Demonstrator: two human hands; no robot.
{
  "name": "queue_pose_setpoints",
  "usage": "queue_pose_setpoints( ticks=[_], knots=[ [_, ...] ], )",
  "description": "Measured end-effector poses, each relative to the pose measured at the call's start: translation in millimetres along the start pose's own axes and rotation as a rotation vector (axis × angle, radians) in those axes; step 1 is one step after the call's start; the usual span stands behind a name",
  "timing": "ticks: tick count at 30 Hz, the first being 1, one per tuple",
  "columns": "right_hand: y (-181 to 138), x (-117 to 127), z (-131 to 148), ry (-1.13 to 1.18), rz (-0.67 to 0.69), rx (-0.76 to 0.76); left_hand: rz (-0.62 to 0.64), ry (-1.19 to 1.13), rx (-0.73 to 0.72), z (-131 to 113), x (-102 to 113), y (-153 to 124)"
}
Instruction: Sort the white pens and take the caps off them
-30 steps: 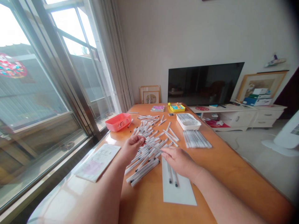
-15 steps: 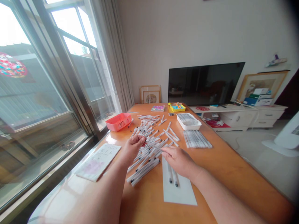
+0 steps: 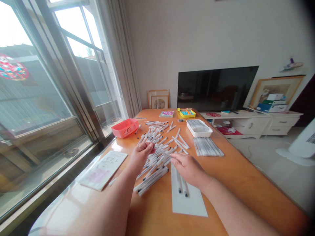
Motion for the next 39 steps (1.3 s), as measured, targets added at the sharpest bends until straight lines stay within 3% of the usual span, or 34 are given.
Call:
queue_pose_setpoints(
  ticks=[5,9,23,34,39],
  knots=[
    [-1.3,2.6,-5.9,0.031,-0.067,-0.132,-0.002,-0.284,0.084,-1.3,-1.0,-3.4],
    [-2.0,5.1,-4.1,0.067,-0.109,-0.105,-0.014,-0.348,0.071,-2.2,-0.1,-3.5],
    [-0.6,1.2,-3.8,0.274,-0.034,-0.074,-0.032,-0.324,-0.027,-7.3,0.5,-2.8],
    [-0.1,-1.0,-2.4,0.397,-0.021,-0.097,-0.069,-0.329,0.097,-0.5,-1.9,-5.1],
    [-0.2,-1.4,-3.1,0.381,-0.029,-0.097,0.0,-0.253,0.098,1.9,-3.8,-5.0]
  ],
)
Point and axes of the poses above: each hand's wrist, its own y-axis towards the middle knuckle, its own x-axis out of the back of the hand, z = x × y, the point moved 4 cm from there along y, towards the middle knuckle, and after that the axes turned 12 degrees about z, right-handed, at the moved point
